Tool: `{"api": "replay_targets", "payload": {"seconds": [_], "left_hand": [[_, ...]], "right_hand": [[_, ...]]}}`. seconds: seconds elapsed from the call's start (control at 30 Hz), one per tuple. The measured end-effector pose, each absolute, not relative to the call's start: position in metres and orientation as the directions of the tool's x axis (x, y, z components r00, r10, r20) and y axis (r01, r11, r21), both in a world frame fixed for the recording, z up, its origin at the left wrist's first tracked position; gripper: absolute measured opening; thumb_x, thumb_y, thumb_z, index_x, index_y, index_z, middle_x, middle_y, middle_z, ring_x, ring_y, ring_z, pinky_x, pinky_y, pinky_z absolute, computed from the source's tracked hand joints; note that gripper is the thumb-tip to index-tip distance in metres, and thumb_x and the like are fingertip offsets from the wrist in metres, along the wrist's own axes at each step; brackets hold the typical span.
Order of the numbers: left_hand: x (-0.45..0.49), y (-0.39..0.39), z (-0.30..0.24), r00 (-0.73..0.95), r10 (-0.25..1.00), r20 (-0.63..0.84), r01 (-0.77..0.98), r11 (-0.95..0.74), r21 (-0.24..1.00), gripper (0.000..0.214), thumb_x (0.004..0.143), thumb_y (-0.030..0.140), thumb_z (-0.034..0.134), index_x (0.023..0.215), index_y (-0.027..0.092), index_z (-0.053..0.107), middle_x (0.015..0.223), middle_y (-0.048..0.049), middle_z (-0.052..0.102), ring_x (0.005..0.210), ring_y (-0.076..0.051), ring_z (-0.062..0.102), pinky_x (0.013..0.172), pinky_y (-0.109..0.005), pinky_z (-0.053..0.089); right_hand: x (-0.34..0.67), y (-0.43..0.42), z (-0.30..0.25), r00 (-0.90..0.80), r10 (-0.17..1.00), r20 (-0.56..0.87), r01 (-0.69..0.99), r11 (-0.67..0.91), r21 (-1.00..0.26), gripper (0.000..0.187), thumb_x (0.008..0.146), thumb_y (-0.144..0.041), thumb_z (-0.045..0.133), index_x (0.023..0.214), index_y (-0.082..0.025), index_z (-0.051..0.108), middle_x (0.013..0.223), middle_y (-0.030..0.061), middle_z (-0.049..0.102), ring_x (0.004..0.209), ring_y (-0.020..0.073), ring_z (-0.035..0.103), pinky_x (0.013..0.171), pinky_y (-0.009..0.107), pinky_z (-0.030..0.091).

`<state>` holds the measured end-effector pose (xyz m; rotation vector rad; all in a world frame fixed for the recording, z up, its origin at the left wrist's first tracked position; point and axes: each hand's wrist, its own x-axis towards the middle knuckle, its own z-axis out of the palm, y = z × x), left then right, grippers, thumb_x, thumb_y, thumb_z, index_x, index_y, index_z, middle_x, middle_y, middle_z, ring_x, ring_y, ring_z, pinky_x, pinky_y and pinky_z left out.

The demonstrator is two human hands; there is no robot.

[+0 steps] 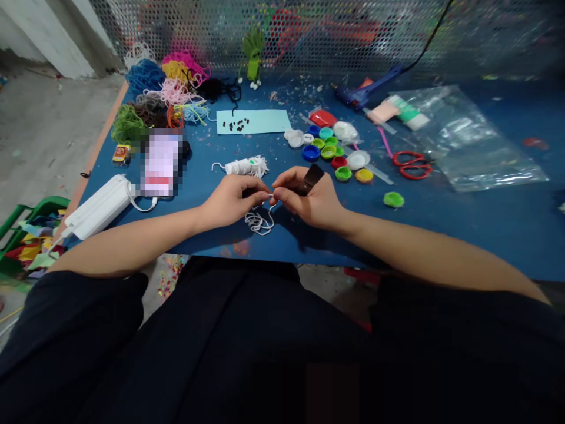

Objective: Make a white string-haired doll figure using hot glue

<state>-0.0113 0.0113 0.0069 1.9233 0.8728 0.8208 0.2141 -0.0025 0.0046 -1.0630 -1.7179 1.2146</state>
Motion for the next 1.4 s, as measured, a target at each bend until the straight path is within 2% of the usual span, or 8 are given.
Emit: {"api": "replay_targets", "payload": {"seconds": [0.2, 0.33, 0.47, 0.57, 0.73, 0.93, 1.1, 1.4], "left_hand": [[-0.012, 0.019, 0.007, 0.536, 0.831, 0.146, 0.263, -0.329, 0.907, 0.023, 0.095, 0.031, 0.069, 0.081, 0.014, 0.071, 0.065, 0.0008, 0.060, 0.059, -0.008, 0.047, 0.057, -0.025, 0.034], [-0.012, 0.021, 0.006, 0.561, 0.817, 0.133, 0.230, -0.308, 0.923, 0.025, 0.094, 0.033, 0.068, 0.078, 0.014, 0.069, 0.066, 0.0005, 0.061, 0.060, -0.008, 0.048, 0.057, -0.025, 0.035], [-0.012, 0.021, 0.005, 0.589, 0.795, 0.145, 0.236, -0.340, 0.910, 0.025, 0.095, 0.034, 0.068, 0.081, 0.014, 0.071, 0.067, 0.0008, 0.061, 0.063, -0.008, 0.049, 0.059, -0.024, 0.035], [-0.012, 0.020, 0.006, 0.615, 0.775, 0.144, 0.251, -0.366, 0.896, 0.025, 0.096, 0.034, 0.068, 0.082, 0.013, 0.073, 0.066, 0.0012, 0.059, 0.063, -0.008, 0.047, 0.059, -0.024, 0.034], [-0.012, 0.020, 0.006, 0.610, 0.777, 0.154, 0.243, -0.369, 0.897, 0.025, 0.097, 0.032, 0.068, 0.083, 0.012, 0.074, 0.068, -0.0005, 0.064, 0.063, -0.008, 0.051, 0.058, -0.023, 0.036], [-0.010, 0.019, 0.009, 0.629, 0.776, 0.055, 0.141, -0.183, 0.973, 0.020, 0.099, 0.028, 0.069, 0.096, 0.011, 0.077, 0.077, -0.0049, 0.076, 0.063, -0.008, 0.059, 0.060, -0.020, 0.045], [-0.008, 0.016, 0.013, 0.658, 0.752, -0.041, 0.086, -0.022, 0.996, 0.021, 0.100, 0.030, 0.073, 0.094, 0.010, 0.075, 0.078, -0.0065, 0.077, 0.056, -0.006, 0.057, 0.056, -0.019, 0.046], [-0.007, 0.017, 0.010, 0.654, 0.757, -0.010, 0.075, -0.052, 0.996, 0.033, 0.099, 0.041, 0.076, 0.086, 0.011, 0.073, 0.069, -0.0048, 0.075, 0.056, -0.005, 0.059, 0.053, -0.016, 0.044]], "right_hand": [[0.224, 0.006, 0.001, -0.290, 0.910, 0.297, 0.433, 0.402, -0.807, 0.028, 0.101, -0.051, 0.064, 0.105, -0.023, 0.068, 0.094, 0.0073, 0.071, 0.067, 0.0166, 0.056, 0.064, 0.033, 0.046], [0.230, 0.008, 0.007, -0.431, 0.795, 0.427, 0.535, 0.607, -0.588, 0.031, 0.103, -0.051, 0.059, 0.101, -0.022, 0.073, 0.093, 0.0102, 0.071, 0.079, 0.0210, 0.061, 0.073, 0.035, 0.047], [0.233, 0.005, 0.006, -0.620, 0.697, 0.361, 0.615, 0.717, -0.329, 0.035, 0.104, -0.049, 0.057, 0.110, -0.020, 0.077, 0.094, 0.0115, 0.074, 0.077, 0.0201, 0.061, 0.067, 0.032, 0.038], [0.233, 0.004, 0.003, -0.668, 0.670, 0.324, 0.627, 0.741, -0.240, 0.035, 0.106, -0.042, 0.052, 0.102, -0.019, 0.078, 0.093, 0.0105, 0.075, 0.069, 0.0164, 0.056, 0.063, 0.031, 0.029], [0.230, 0.007, 0.008, -0.621, 0.710, 0.330, 0.513, 0.688, -0.514, 0.035, 0.103, -0.049, 0.062, 0.089, -0.020, 0.076, 0.084, 0.0077, 0.071, 0.072, 0.0165, 0.058, 0.066, 0.031, 0.038], [0.224, 0.015, -0.003, -0.320, 0.913, 0.254, 0.212, 0.330, -0.920, 0.042, 0.089, -0.061, 0.084, 0.083, -0.020, 0.077, 0.067, 0.0007, 0.062, 0.059, 0.0108, 0.046, 0.056, 0.028, 0.035], [0.217, 0.017, -0.018, -0.264, 0.946, 0.187, 0.039, 0.205, -0.978, 0.042, 0.082, -0.059, 0.092, 0.085, -0.020, 0.078, 0.069, 0.0006, 0.066, 0.057, 0.0096, 0.050, 0.054, 0.027, 0.040], [0.208, 0.007, -0.005, -0.279, 0.929, 0.241, 0.079, 0.273, -0.959, 0.048, 0.076, -0.063, 0.095, 0.083, -0.019, 0.078, 0.070, 0.0022, 0.069, 0.060, 0.0113, 0.055, 0.055, 0.027, 0.042]]}}
